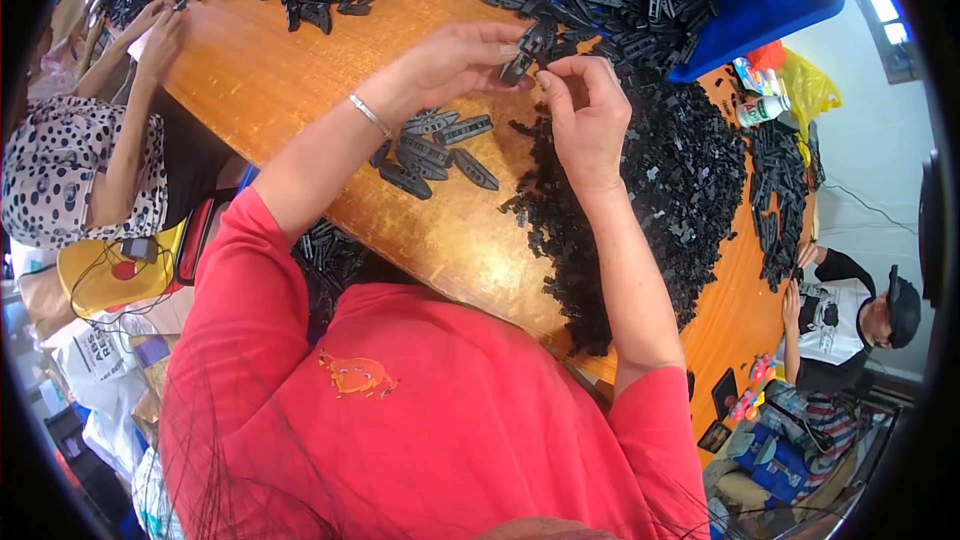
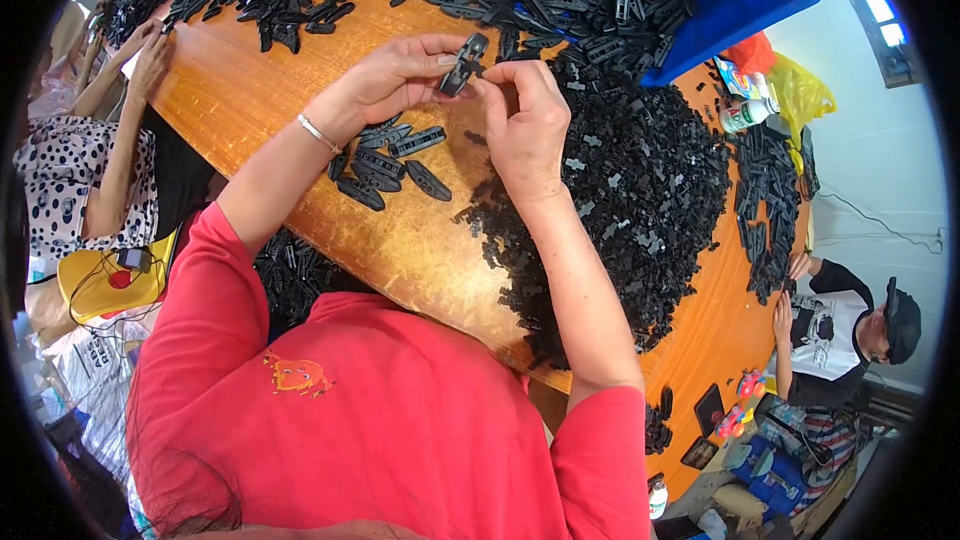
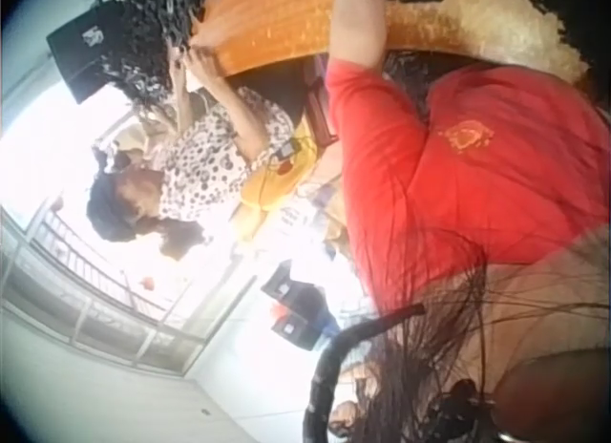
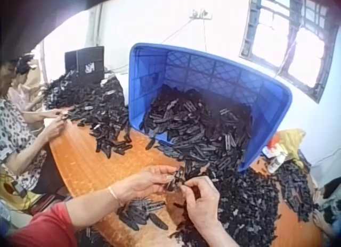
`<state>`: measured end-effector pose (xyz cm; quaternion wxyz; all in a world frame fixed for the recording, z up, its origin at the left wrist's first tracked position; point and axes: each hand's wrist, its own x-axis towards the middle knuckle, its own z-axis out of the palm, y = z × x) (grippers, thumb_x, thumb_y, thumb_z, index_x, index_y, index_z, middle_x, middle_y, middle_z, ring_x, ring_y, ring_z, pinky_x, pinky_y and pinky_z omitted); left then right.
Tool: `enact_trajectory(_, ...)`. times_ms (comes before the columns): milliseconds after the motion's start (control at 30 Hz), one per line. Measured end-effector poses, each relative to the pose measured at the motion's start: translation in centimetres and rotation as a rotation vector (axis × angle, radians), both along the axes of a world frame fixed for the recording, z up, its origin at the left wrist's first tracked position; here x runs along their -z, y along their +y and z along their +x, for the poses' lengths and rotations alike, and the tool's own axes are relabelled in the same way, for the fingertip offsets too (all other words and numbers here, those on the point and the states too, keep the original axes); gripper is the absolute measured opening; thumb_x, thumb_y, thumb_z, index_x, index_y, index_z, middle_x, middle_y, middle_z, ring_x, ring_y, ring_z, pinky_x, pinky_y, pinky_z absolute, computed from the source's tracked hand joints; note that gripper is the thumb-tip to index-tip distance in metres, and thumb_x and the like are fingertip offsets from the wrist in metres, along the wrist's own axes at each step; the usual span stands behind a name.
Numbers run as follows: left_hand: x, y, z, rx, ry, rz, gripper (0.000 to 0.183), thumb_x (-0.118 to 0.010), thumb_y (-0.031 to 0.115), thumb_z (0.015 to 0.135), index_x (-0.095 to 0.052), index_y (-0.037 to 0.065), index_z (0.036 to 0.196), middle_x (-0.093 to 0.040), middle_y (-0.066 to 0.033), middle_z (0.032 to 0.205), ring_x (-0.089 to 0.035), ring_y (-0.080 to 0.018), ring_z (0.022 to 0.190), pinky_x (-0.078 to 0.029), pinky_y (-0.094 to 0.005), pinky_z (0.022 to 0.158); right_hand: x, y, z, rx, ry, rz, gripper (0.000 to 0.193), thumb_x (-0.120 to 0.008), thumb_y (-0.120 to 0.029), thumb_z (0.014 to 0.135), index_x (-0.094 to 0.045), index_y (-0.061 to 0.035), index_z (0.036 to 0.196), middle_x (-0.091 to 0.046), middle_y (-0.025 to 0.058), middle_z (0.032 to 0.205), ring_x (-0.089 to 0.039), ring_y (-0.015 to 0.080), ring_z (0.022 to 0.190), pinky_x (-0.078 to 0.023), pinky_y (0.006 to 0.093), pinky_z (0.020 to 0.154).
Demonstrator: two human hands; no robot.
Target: The person repeatedly assembles plastic components by hand by fitting small inserts into base pieces and placing the assembled pieces onto the table.
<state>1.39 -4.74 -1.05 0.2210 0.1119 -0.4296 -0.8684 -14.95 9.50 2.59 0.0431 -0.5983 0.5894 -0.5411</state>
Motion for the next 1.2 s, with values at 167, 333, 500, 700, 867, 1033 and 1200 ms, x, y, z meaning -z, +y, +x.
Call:
enact_trajectory(167,0.1,0.1,-0.3,0.018,0.029,-0.022,0.040,-0.067,0.013,0.105,-0.059,-0.001,0.141,-0.073,-0.0107,0.122,-0.074,-0.0174,0.106,-0.063,-0.0359,0.097,0.1,0.1,-0.1,-0.038,0.076,-0.052,0.015,-0.079,0.005,0.086,-0.069,-0.0014,0.095,-0.067,0.0102,0.093,-0.069,0.0223,0.076,-0.055,0.0310,0.063)
enact_trajectory(333,0.4,-0.1,-0.4,0.030,0.040,-0.038,0.042,-0.068,0.015,0.105,-0.057,-0.001,0.143,-0.072,-0.0107,0.123,-0.073,-0.0174,0.108,-0.062,-0.0369,0.099,0.1,0.0,-0.2,-0.036,0.112,-0.061,0.015,-0.079,0.005,0.085,-0.068,-0.0016,0.094,-0.067,0.0106,0.093,-0.069,0.0235,0.076,-0.056,0.0316,0.064)
enact_trajectory(500,0.4,0.1,-0.4,0.009,0.041,-0.024,0.048,-0.069,0.010,0.103,-0.053,0.000,0.147,-0.070,-0.0097,0.127,-0.073,-0.0174,0.109,-0.062,-0.0371,0.100,0.4,-0.2,-0.1,-0.026,0.053,-0.074,0.015,-0.079,0.005,0.086,-0.068,-0.0012,0.094,-0.067,0.0101,0.093,-0.069,0.0214,0.075,-0.056,0.0308,0.064)
enact_trajectory(700,-0.1,0.9,-0.7,0.027,0.040,-0.091,0.053,-0.072,0.007,0.100,-0.054,0.006,0.149,-0.067,-0.0059,0.132,-0.066,-0.0148,0.120,-0.058,-0.0321,0.102,0.5,-0.4,0.8,0.030,-0.110,0.018,0.010,-0.078,0.000,0.093,-0.069,0.0002,0.099,-0.069,0.0018,0.094,-0.067,0.0076,0.080,-0.053,0.0224,0.069)
enact_trajectory(867,-0.3,1.4,-0.7,0.001,0.015,-0.124,0.060,-0.070,0.004,0.100,-0.048,0.005,0.155,-0.066,-0.0015,0.121,-0.068,-0.0122,0.111,-0.061,-0.0289,0.098,1.1,-0.3,1.0,0.005,-0.310,0.108,0.010,-0.077,-0.001,0.092,-0.068,0.0009,0.097,-0.067,0.0038,0.094,-0.064,0.0072,0.073,-0.053,0.0250,0.064)
enact_trajectory(1033,-0.6,1.9,-0.4,-0.039,-0.013,-0.164,0.058,-0.070,0.007,0.101,-0.048,0.005,0.155,-0.065,0.0000,0.119,-0.067,-0.0095,0.107,-0.061,-0.0251,0.092,1.4,-0.3,1.0,-0.003,-0.316,0.168,0.011,-0.078,-0.001,0.092,-0.068,0.0005,0.097,-0.069,0.0032,0.089,-0.063,0.0067,0.073,-0.053,0.0246,0.065)
enact_trajectory(1200,-0.9,2.8,-0.3,-0.078,-0.108,-0.294,0.056,-0.069,0.006,0.102,-0.048,0.005,0.154,-0.065,-0.0010,0.118,-0.066,-0.0097,0.106,-0.057,-0.0266,0.094,1.8,-0.3,0.9,-0.004,-0.311,0.205,0.010,-0.078,-0.003,0.092,-0.069,-0.0004,0.095,-0.070,0.0026,0.085,-0.063,0.0073,0.072,-0.053,0.0251,0.067)
